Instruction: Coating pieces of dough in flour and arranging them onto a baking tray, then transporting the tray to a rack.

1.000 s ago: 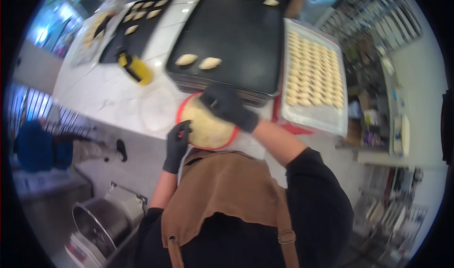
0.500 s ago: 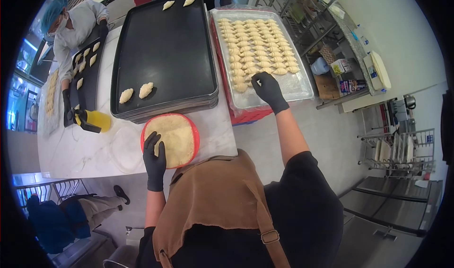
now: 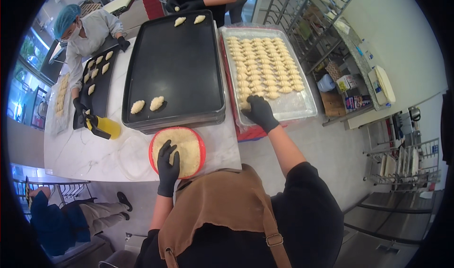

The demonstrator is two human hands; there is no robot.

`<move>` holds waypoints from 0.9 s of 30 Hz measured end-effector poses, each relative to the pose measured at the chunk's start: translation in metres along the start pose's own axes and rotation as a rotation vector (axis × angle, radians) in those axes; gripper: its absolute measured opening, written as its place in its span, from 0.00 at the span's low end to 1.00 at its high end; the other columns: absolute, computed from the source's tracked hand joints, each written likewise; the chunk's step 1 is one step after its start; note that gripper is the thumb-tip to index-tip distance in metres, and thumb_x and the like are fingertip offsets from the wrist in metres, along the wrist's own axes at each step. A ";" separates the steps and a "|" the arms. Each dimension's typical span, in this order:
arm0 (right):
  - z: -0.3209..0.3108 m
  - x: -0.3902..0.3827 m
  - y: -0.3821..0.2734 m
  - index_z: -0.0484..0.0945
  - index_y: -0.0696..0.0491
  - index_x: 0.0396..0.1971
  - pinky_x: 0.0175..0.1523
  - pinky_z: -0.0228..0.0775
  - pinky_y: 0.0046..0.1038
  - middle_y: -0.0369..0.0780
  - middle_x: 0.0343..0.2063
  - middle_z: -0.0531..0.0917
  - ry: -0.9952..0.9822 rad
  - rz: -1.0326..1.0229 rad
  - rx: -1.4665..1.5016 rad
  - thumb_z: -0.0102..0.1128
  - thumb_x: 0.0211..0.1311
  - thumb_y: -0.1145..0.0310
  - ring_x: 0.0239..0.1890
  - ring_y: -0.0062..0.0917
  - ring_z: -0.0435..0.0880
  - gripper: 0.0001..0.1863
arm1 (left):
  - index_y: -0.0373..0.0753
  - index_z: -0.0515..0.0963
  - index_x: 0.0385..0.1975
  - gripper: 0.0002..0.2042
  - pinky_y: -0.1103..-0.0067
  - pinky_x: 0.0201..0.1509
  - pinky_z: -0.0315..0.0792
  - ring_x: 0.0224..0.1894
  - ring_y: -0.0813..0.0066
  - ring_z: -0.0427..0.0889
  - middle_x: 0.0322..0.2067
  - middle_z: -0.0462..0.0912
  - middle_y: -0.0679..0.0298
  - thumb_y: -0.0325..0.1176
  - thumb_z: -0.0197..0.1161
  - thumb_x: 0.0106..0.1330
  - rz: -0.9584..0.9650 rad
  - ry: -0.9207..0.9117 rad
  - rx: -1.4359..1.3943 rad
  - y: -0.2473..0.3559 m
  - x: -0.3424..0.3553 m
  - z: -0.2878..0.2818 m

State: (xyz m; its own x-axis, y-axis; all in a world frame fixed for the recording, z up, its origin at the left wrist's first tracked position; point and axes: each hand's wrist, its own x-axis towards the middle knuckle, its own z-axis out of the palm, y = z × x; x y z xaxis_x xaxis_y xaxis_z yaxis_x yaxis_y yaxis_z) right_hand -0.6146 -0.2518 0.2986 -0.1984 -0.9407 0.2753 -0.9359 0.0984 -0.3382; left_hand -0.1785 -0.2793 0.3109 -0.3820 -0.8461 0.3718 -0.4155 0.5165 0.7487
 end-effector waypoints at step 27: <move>0.003 0.004 -0.017 0.78 0.53 0.36 0.44 0.79 0.45 0.48 0.32 0.83 0.027 0.018 -0.167 0.77 0.46 0.60 0.38 0.46 0.84 0.21 | 0.38 0.83 0.51 0.13 0.64 0.66 0.72 0.62 0.53 0.77 0.62 0.77 0.51 0.25 0.66 0.66 0.016 -0.049 -0.041 -0.008 -0.013 -0.001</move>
State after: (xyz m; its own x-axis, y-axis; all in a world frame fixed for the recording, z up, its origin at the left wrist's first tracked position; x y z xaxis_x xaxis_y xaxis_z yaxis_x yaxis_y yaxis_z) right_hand -0.5983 -0.2587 0.3029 -0.2215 -0.9293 0.2955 -0.9670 0.1702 -0.1896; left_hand -0.1690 -0.2733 0.3007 -0.4289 -0.8296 0.3575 -0.3754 0.5236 0.7648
